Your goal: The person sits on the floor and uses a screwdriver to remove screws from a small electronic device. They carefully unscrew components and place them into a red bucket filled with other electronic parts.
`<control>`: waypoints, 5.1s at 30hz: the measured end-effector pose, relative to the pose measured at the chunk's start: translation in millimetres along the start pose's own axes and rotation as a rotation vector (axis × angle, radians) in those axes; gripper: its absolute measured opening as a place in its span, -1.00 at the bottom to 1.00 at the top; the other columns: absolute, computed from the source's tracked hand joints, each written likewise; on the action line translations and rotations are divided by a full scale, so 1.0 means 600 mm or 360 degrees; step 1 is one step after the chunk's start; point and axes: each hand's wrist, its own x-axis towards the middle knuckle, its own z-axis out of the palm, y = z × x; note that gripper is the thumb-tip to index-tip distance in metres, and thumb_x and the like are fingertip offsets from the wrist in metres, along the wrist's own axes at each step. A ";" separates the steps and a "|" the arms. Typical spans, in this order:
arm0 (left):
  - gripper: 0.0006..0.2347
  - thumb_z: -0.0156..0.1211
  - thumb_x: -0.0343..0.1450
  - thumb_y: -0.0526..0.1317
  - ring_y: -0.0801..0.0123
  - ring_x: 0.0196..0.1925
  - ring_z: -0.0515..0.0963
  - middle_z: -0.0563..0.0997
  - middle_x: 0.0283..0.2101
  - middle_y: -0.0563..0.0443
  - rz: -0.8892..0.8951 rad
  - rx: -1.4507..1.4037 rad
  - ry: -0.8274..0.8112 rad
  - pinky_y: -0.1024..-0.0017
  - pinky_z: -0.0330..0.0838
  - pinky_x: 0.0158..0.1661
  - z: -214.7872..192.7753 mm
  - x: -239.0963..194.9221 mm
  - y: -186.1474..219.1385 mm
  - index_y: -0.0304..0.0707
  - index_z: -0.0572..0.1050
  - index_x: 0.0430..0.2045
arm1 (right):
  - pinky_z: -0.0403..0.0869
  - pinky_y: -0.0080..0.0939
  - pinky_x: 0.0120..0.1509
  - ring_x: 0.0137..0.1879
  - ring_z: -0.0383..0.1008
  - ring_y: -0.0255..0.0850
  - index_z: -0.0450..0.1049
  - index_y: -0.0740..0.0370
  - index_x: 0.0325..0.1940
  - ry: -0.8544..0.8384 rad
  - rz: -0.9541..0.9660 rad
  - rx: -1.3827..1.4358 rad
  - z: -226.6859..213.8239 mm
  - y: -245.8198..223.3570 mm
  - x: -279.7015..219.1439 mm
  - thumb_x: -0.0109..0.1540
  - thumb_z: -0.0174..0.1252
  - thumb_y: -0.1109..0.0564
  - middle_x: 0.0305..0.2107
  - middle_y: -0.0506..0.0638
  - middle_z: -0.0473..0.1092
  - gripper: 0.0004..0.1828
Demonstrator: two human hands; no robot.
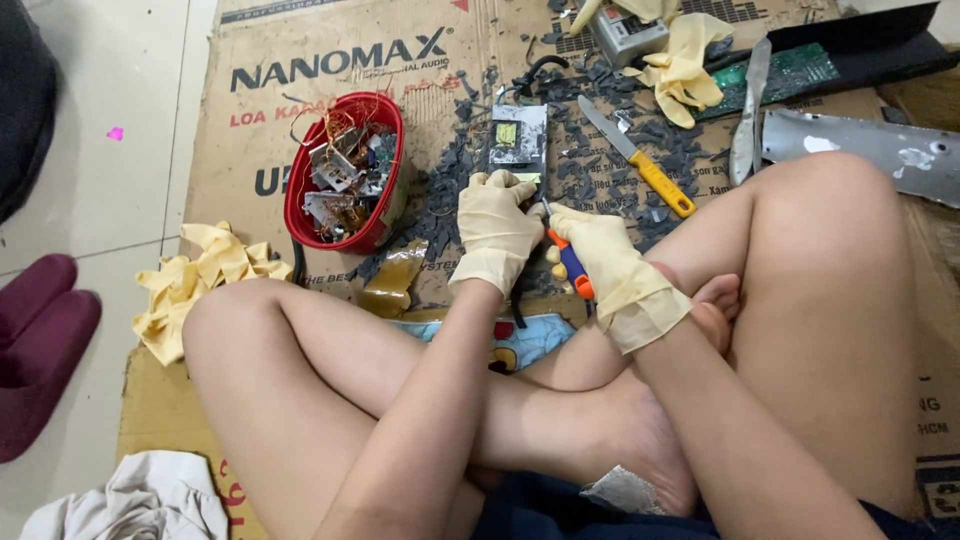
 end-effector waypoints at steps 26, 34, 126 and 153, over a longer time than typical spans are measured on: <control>-0.92 0.27 0.20 -0.09 0.15 -0.28 0.54 0.51 -0.41 0.09 0.0588 0.0312 0.0165 0.20 0.32 -0.06 0.042 0.031 -0.013 0.03 0.60 -0.62 | 0.43 -0.01 -0.75 -0.70 0.45 0.07 0.49 -0.04 0.23 0.0023 0.0039 0.0095 0.011 0.011 0.015 0.25 0.18 0.03 -0.61 0.29 0.47 -0.57; -0.91 0.22 0.11 -0.18 0.09 -0.52 0.53 0.45 -0.54 0.02 0.0725 0.0193 0.0481 0.18 0.37 -0.25 0.050 0.037 -0.018 -0.08 0.51 -0.82 | 0.45 0.00 -0.74 -0.70 0.45 0.07 0.48 -0.06 0.24 0.0044 0.0056 0.0098 0.011 0.004 0.005 0.24 0.18 0.04 -0.61 0.30 0.47 -0.55; -0.02 0.37 0.13 0.17 0.02 0.40 0.33 0.31 0.39 -0.15 -0.0722 -0.0354 -0.0393 0.16 0.19 0.35 0.020 -0.025 -0.008 -0.31 0.04 0.41 | 0.51 -0.04 -0.70 -0.62 0.53 0.06 0.53 -0.10 0.18 0.0049 -0.0027 -0.0001 0.021 0.019 0.028 0.22 0.25 -0.01 -0.58 0.28 0.50 -0.58; 0.16 0.60 0.07 0.00 -0.06 0.43 0.10 0.11 0.36 -0.13 -0.0672 -0.0588 -0.0573 0.10 0.08 0.33 -0.018 -0.028 0.008 -0.29 -0.23 0.45 | 0.48 0.20 -0.67 -0.69 0.48 0.00 0.56 0.15 -0.33 0.0263 0.0038 -0.0736 0.019 -0.013 0.036 0.15 0.08 -0.06 -0.68 0.18 0.45 -0.73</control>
